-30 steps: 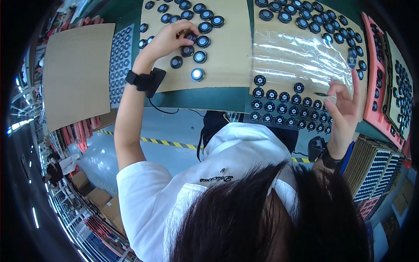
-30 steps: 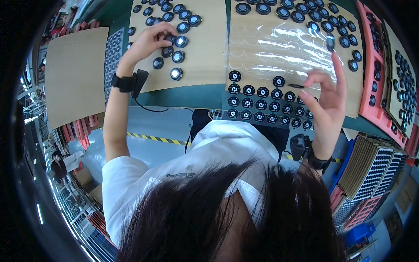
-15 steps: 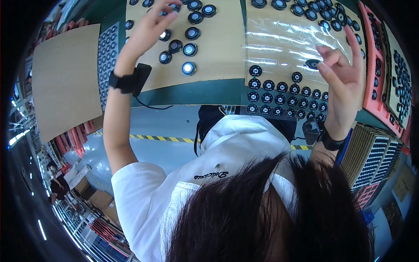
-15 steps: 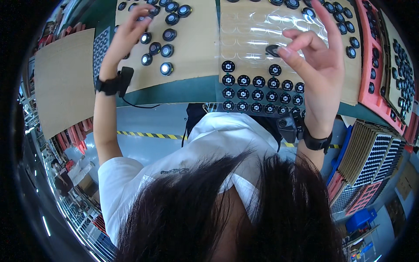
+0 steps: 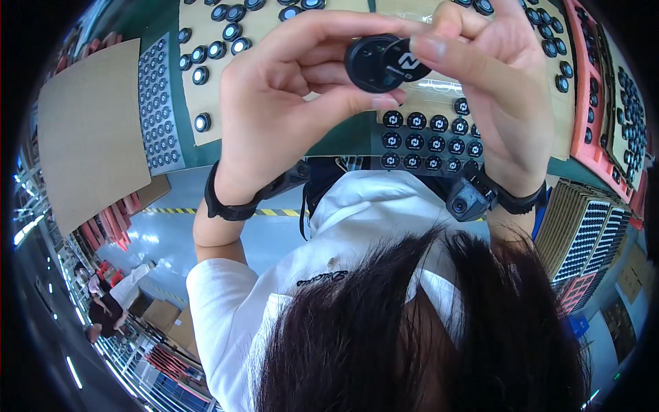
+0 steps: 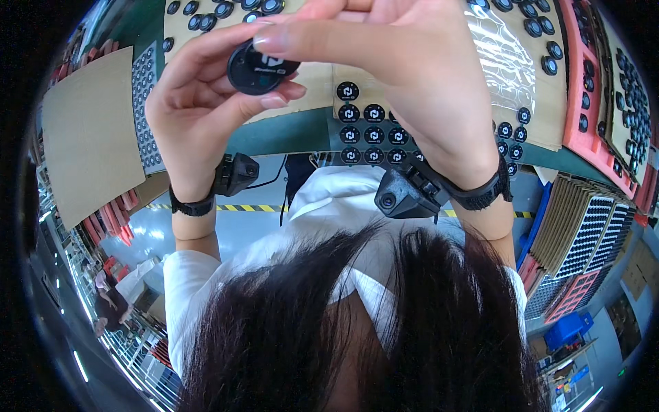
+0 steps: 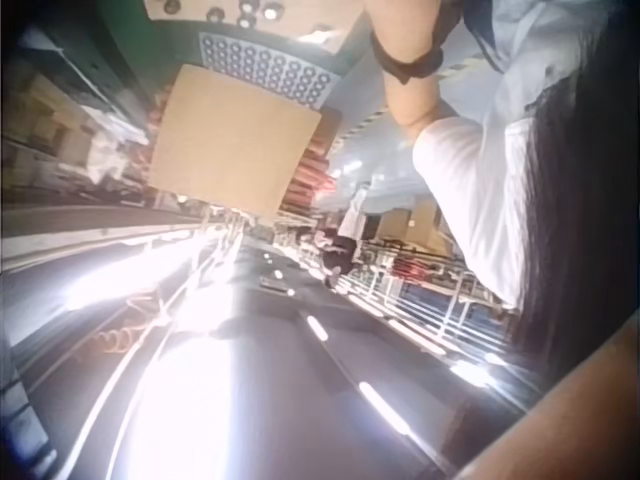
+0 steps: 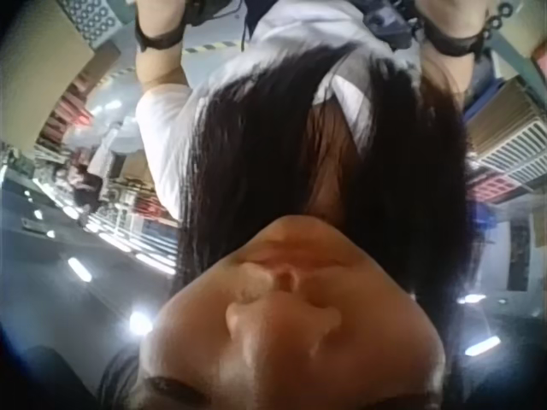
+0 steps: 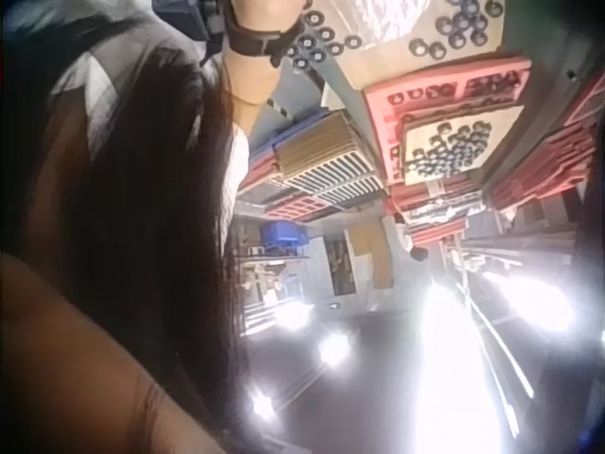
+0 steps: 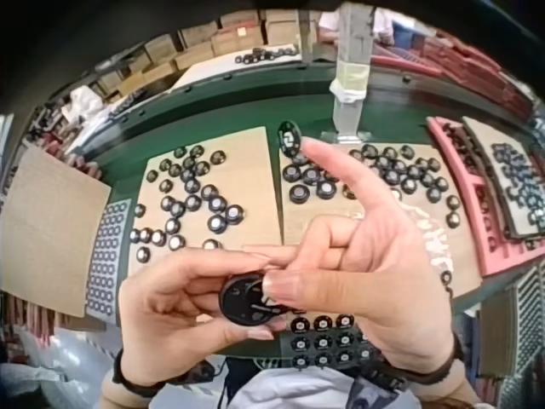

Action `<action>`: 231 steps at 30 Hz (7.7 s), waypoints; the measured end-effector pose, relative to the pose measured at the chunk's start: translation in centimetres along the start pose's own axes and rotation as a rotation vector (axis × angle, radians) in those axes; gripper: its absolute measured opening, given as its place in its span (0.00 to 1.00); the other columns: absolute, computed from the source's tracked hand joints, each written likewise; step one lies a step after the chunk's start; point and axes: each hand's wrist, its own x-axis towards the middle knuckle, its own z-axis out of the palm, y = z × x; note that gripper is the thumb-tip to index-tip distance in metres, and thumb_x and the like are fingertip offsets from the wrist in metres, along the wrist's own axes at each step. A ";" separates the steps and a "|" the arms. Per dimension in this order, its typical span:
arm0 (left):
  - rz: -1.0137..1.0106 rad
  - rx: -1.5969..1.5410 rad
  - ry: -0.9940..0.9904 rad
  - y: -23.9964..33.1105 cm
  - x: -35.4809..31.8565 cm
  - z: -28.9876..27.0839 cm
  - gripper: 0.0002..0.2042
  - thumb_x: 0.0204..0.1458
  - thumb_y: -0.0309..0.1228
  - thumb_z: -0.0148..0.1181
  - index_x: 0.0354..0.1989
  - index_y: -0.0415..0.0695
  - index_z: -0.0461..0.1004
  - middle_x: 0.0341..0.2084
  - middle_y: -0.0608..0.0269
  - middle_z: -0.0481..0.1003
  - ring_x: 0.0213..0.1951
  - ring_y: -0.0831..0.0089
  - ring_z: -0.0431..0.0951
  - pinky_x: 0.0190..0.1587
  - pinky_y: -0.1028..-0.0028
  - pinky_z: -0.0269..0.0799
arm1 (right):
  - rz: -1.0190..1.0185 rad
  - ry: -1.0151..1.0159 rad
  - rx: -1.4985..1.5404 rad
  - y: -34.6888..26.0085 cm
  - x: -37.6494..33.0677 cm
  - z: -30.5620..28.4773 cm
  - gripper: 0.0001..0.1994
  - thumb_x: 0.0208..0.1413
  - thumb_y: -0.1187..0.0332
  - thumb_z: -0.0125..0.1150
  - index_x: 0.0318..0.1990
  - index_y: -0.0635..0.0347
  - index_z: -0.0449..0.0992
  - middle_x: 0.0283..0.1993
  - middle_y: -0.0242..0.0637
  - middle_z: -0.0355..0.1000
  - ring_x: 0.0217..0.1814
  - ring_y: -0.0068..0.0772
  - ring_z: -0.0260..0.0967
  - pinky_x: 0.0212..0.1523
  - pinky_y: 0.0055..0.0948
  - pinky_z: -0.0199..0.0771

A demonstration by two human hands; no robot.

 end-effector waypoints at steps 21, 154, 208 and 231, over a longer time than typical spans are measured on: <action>-0.058 -0.166 0.116 0.1 0.3 1.5 0.23 0.36 0.10 0.62 0.45 0.25 0.65 0.37 0.44 0.73 0.37 0.65 0.77 0.41 0.71 0.77 | 0.096 0.061 0.017 0.3 -0.8 0.4 0.34 0.45 0.85 0.56 0.60 0.71 0.47 0.33 0.42 0.69 0.38 0.35 0.69 0.43 0.28 0.70; -0.105 0.521 -0.609 -5.8 20.1 22.5 0.11 0.51 0.35 0.54 0.36 0.39 0.71 0.26 0.63 0.73 0.28 0.73 0.72 0.32 0.75 0.69 | -0.376 0.972 -0.488 0.9 -13.8 -17.4 0.21 0.49 0.78 0.56 0.52 0.66 0.62 0.49 0.41 0.63 0.47 0.29 0.67 0.47 0.26 0.68; 0.227 1.071 -0.805 -8.3 12.6 13.9 0.30 0.48 0.43 0.54 0.62 0.70 0.51 0.40 0.53 0.73 0.40 0.57 0.74 0.41 0.63 0.68 | -0.012 -0.292 -1.162 -8.5 -9.8 -22.8 0.04 0.47 0.75 0.57 0.28 0.63 0.67 0.29 0.30 0.62 0.33 0.21 0.58 0.37 0.20 0.60; 0.182 0.979 -0.578 -9.7 9.8 7.1 0.29 0.32 0.43 0.67 0.48 0.51 0.71 0.38 0.56 0.70 0.43 0.60 0.73 0.41 0.66 0.69 | -0.102 0.028 -1.023 4.2 -4.2 -12.8 0.32 0.43 0.84 0.56 0.58 0.48 0.61 0.27 0.34 0.66 0.30 0.26 0.66 0.35 0.24 0.69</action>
